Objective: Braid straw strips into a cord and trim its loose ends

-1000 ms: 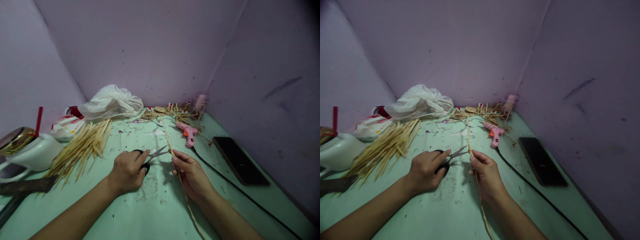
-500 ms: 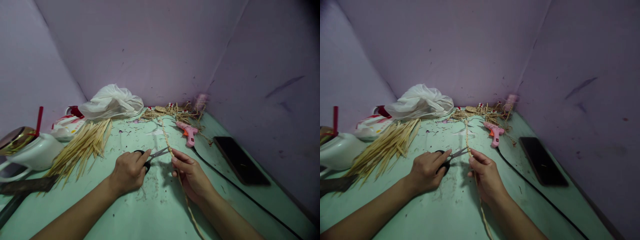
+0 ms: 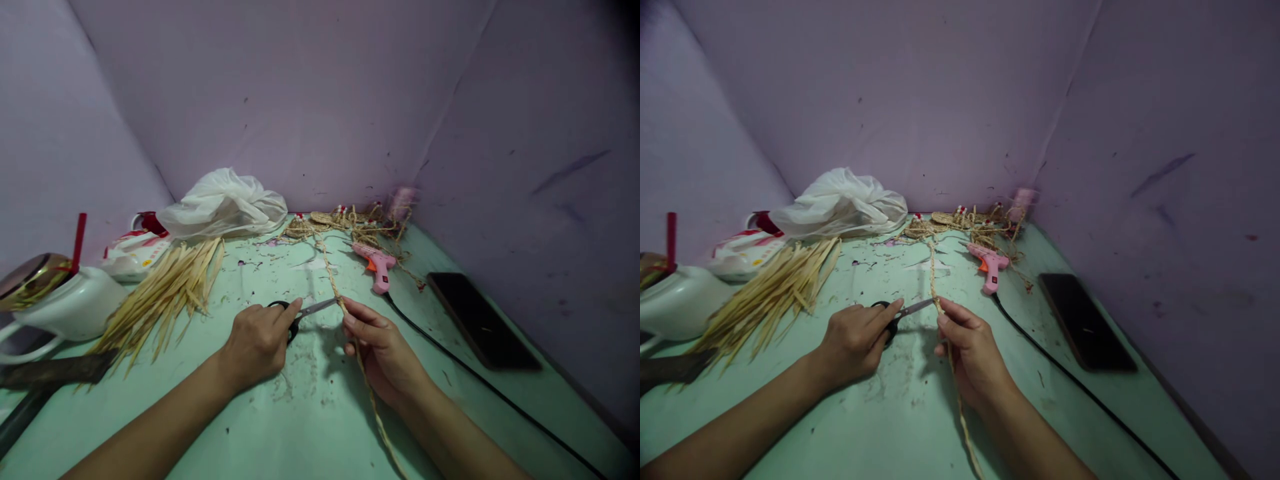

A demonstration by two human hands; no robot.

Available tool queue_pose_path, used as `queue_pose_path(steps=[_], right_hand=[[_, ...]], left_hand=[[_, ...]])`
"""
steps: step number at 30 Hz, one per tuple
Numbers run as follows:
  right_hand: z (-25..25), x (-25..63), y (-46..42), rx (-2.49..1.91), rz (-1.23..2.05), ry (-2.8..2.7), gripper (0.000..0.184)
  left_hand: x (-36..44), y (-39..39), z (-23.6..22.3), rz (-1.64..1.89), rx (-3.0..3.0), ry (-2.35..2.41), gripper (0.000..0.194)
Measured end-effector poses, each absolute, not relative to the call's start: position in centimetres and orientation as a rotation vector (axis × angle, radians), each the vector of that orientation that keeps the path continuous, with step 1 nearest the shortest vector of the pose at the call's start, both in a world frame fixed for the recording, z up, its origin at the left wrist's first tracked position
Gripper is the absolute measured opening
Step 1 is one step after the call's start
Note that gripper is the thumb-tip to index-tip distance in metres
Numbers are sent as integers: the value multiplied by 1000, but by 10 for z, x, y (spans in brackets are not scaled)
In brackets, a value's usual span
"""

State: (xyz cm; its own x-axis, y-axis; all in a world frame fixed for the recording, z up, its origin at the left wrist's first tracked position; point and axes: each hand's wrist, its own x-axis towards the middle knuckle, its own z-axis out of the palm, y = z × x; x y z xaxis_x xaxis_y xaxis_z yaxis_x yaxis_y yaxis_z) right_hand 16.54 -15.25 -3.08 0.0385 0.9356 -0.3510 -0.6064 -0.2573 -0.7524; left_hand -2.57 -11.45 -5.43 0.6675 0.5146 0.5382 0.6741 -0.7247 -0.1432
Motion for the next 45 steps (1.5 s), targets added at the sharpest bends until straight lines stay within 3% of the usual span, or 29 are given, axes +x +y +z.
queue_pose_path(steps=[8, 18, 34, 45], right_hand=[[-31, 165, -152, -996, 1556, -440, 30], [-32, 163, -151, -1014, 1554, -443, 32], [-36, 160, -154, -1058, 1492, -630, 21], [-37, 161, -154, -1048, 1538, -626, 30]], left_hand=[[-27, -114, -56, -709, -2572, -918, 44], [-25, -116, -53, -991, -2587, -1124, 45], [-23, -119, -48, -679, -2669, -1055, 48], [-21, -121, -47, -662, -2700, -1025, 51]])
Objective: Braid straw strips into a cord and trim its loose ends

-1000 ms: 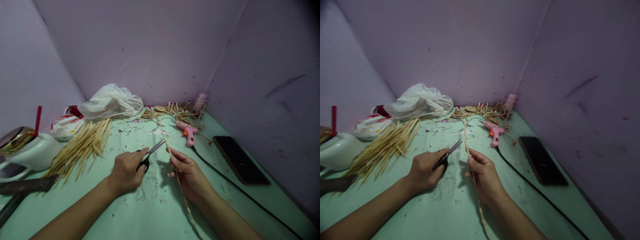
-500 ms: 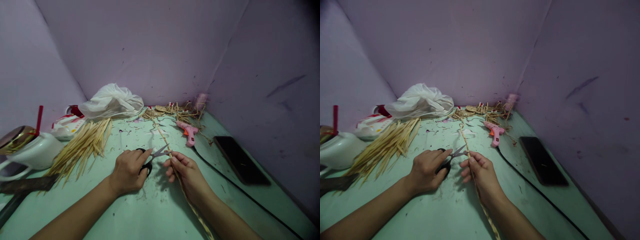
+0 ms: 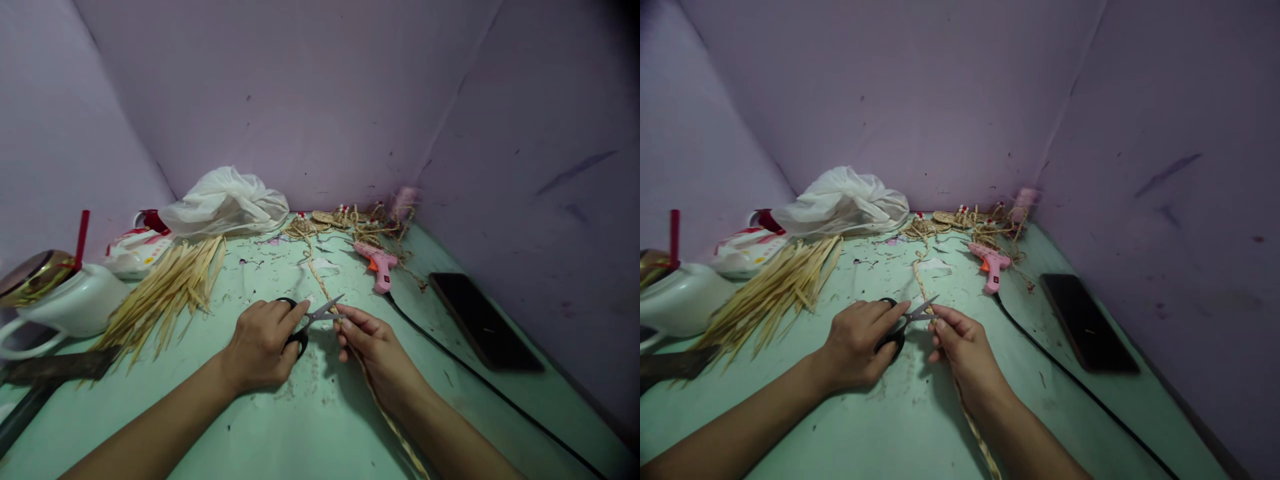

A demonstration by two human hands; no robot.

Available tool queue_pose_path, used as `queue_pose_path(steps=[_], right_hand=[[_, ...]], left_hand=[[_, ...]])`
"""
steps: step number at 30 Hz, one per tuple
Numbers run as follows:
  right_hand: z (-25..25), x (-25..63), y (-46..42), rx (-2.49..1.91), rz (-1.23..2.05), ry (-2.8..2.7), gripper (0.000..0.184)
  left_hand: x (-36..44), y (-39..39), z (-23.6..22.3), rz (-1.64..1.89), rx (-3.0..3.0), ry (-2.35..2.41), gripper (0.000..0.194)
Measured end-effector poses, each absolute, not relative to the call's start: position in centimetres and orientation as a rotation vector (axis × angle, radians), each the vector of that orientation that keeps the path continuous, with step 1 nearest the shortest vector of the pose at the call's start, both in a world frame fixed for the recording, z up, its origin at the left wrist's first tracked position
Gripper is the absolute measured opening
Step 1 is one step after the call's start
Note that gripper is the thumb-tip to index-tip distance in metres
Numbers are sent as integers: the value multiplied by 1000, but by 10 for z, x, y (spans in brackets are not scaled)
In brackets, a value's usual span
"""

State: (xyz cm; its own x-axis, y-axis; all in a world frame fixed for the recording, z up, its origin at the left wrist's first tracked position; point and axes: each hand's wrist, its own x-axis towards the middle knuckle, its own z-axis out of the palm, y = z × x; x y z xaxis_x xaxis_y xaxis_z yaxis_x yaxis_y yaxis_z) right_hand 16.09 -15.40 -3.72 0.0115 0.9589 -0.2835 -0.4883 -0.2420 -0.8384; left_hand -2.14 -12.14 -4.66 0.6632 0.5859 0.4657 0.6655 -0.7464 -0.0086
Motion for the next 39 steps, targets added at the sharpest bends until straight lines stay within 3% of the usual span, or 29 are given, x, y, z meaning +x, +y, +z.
queue_pose_path(steps=[10, 22, 39], right_hand=[[-39, 155, -156, -1065, 1534, -598, 31], [-41, 153, -159, -1118, 1408, -822, 11], [-39, 156, -158, -1112, 1399, -678, 22]], left_hand=[[-20, -125, -44, -582, -2696, -1051, 53], [-17, -131, -41, -456, -2760, -1094, 49], [-16, -129, -44, -584, -2788, -1042, 46]])
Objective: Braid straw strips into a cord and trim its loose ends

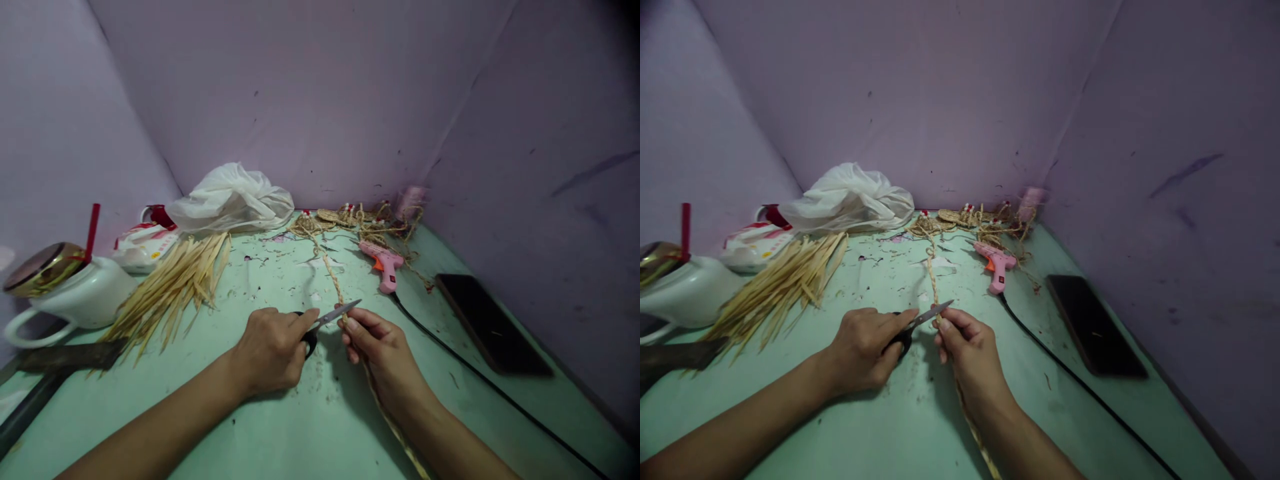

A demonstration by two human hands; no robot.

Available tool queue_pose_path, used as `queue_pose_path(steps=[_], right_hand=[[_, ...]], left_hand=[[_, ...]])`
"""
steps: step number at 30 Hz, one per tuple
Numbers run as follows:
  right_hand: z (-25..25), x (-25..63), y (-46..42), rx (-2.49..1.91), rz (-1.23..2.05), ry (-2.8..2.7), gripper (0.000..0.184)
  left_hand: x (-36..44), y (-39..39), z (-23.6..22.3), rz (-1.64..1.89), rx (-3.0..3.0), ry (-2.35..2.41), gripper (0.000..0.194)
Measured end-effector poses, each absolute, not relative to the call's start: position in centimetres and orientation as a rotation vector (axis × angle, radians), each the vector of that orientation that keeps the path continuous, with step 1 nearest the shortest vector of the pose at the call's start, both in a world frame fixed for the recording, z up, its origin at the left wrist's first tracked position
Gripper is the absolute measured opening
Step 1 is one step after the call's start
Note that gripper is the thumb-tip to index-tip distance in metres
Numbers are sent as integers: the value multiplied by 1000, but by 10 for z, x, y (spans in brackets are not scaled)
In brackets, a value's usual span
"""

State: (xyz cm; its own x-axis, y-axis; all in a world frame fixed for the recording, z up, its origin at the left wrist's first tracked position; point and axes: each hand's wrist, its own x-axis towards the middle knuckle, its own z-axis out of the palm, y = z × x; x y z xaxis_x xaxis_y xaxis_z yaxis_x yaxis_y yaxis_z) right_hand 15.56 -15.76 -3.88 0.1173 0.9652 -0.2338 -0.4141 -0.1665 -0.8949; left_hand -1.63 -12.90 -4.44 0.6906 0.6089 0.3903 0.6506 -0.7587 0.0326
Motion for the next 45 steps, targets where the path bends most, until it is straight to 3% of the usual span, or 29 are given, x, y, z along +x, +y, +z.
queue_pose_path(steps=[10, 28, 35, 40, 45], right_hand=[[-36, 153, -158, -1128, 1413, -637, 29], [-44, 155, -160, -1202, 1360, -890, 15], [-45, 156, -160, -1178, 1393, -842, 17], [-40, 154, -159, -1168, 1410, -732, 23], [-37, 157, -156, -1104, 1517, -588, 28]], left_hand=[[-15, -128, -38, -612, -2688, -1088, 54], [-13, -132, -36, -308, -2781, -1157, 60], [-14, -131, -40, -275, -2760, -1142, 59], [-15, -129, -41, -442, -2781, -1096, 51], [-17, -125, -42, -894, -2795, -1236, 43]])
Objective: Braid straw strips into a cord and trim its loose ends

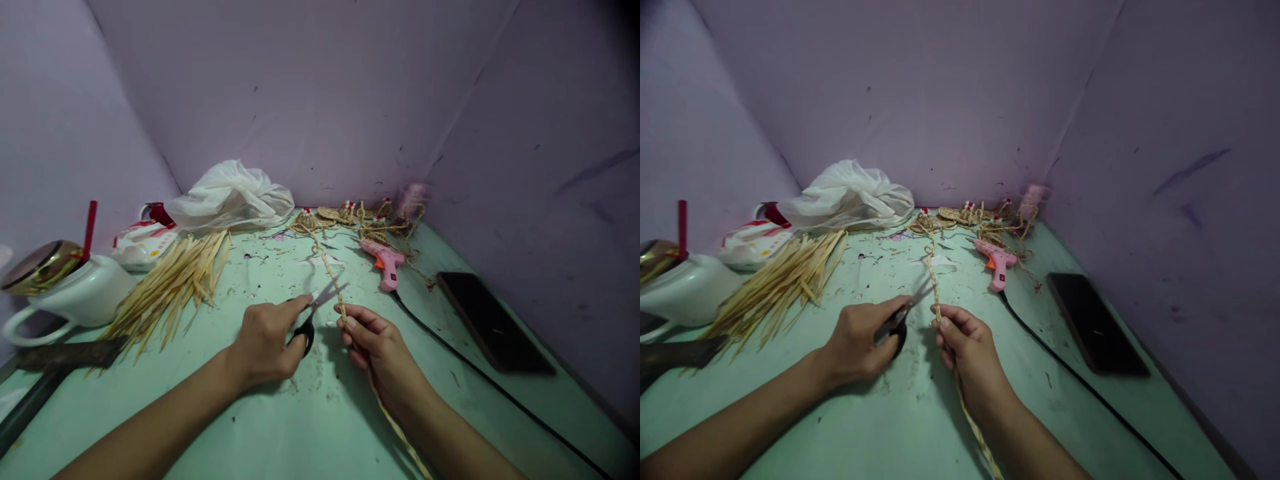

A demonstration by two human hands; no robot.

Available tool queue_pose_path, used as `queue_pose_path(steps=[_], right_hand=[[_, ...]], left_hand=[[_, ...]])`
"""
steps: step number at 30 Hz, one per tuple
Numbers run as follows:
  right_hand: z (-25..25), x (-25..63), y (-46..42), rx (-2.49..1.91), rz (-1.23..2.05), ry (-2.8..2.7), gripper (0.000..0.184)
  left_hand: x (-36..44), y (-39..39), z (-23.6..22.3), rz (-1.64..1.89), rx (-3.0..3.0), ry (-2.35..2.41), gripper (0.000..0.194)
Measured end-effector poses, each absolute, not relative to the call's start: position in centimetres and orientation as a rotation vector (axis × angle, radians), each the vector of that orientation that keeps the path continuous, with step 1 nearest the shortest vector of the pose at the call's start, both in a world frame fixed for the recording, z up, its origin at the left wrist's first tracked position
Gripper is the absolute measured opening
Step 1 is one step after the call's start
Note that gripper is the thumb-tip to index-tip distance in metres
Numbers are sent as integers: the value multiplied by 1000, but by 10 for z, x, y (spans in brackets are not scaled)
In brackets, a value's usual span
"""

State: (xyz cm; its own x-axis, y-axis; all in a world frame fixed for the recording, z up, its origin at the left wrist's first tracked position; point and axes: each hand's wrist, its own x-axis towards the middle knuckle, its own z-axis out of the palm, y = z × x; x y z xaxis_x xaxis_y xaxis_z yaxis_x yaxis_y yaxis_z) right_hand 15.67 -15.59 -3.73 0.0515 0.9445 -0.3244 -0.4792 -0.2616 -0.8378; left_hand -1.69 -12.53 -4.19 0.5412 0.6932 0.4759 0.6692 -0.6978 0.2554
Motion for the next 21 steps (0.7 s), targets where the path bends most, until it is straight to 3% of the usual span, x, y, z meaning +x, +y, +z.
queue_pose_path(steps=[7, 14, 21], right_hand=[[-40, 161, -153, -964, 1655, -503, 28], [-38, 158, -155, -912, 1658, -506, 25], [-36, 155, -157, -1045, 1538, -670, 23]], left_hand=[[-19, -121, -49, 1009, 2580, 1426, 43], [-14, -125, -44, 675, 2921, 1180, 51], [-16, -125, -45, 620, 2942, 1161, 53]])
